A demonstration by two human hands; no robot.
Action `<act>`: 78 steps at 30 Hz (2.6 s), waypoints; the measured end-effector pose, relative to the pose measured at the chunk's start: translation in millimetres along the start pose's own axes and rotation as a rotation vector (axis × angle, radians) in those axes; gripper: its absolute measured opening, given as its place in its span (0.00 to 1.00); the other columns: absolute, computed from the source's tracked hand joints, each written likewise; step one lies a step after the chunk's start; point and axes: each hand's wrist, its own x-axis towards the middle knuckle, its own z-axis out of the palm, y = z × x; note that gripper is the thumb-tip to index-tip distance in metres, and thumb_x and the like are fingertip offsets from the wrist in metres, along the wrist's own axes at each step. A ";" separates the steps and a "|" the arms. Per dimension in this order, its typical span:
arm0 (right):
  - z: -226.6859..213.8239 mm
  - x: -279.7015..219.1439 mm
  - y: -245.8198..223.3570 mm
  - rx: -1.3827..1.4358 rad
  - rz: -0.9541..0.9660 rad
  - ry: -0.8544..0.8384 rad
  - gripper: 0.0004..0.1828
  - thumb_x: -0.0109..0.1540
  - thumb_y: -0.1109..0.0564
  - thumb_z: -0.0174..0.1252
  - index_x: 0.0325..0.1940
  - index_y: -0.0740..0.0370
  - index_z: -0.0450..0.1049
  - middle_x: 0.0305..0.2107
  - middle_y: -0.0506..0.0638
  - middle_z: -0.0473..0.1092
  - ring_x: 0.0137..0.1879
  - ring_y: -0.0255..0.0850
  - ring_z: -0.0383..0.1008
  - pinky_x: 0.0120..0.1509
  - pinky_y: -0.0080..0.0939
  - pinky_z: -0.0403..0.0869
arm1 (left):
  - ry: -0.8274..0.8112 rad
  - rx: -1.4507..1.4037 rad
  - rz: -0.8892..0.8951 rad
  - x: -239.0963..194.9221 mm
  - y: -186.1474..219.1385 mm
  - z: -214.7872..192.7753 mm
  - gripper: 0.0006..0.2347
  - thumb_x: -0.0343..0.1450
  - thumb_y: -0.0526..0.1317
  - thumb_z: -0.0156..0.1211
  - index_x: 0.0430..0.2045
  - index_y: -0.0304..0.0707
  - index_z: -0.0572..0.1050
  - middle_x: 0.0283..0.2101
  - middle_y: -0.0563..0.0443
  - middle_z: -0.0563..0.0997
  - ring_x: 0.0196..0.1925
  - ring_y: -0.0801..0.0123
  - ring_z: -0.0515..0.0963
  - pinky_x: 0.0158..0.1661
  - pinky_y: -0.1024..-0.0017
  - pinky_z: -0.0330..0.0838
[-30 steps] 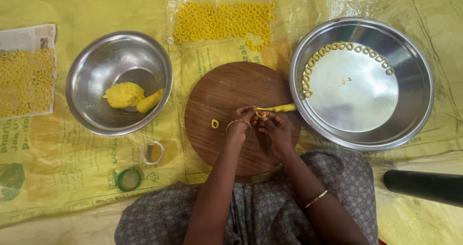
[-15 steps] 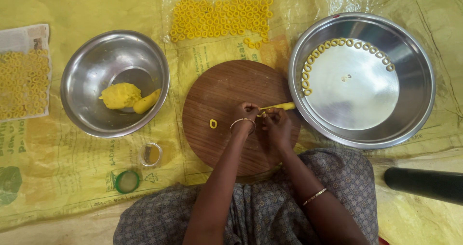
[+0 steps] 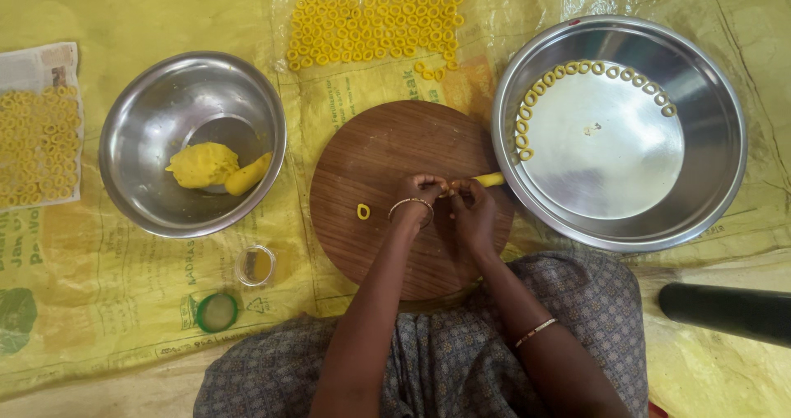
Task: The person rolls yellow dough into thin strips on a wooden board, then pinches off small segments and forms them into rings. The rings are placed into a metal tray. The person repeats this process throughout the clip.
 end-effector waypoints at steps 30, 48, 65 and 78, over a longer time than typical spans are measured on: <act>-1.6 -10.5 -25.4 -0.455 -0.398 0.008 0.15 0.58 0.69 0.58 0.46 0.62 0.81 0.41 0.61 0.68 0.46 0.58 0.74 0.49 0.54 0.73 | 0.317 0.909 0.658 -49.2 17.5 5.4 0.12 0.67 0.32 0.62 0.44 0.30 0.74 0.49 0.39 0.78 0.57 0.48 0.75 0.50 0.57 0.74; 3.0 -22.6 -31.2 -0.225 -0.129 -0.211 0.15 0.62 0.61 0.60 0.53 0.64 0.75 0.45 0.52 0.72 0.37 0.44 0.76 0.39 0.43 0.76 | 0.183 -0.072 0.190 -101.4 36.1 -82.3 0.09 0.73 0.38 0.61 0.44 0.36 0.83 0.40 0.53 0.86 0.43 0.75 0.81 0.47 0.75 0.73; 12.5 -20.3 -6.4 0.389 0.136 -0.469 0.13 0.69 0.60 0.54 0.56 0.70 0.73 0.42 0.54 0.77 0.44 0.38 0.79 0.52 0.39 0.79 | 0.139 -0.389 0.148 -83.4 10.1 -54.3 0.09 0.71 0.36 0.65 0.40 0.29 0.81 0.37 0.50 0.86 0.39 0.74 0.83 0.44 0.75 0.79; 15.0 -16.6 -7.6 0.388 0.163 -0.464 0.13 0.69 0.62 0.52 0.56 0.71 0.73 0.41 0.55 0.77 0.44 0.39 0.80 0.53 0.40 0.79 | 0.099 -0.492 0.140 -86.7 22.3 -59.8 0.10 0.69 0.36 0.68 0.42 0.33 0.80 0.38 0.50 0.84 0.41 0.74 0.83 0.45 0.75 0.76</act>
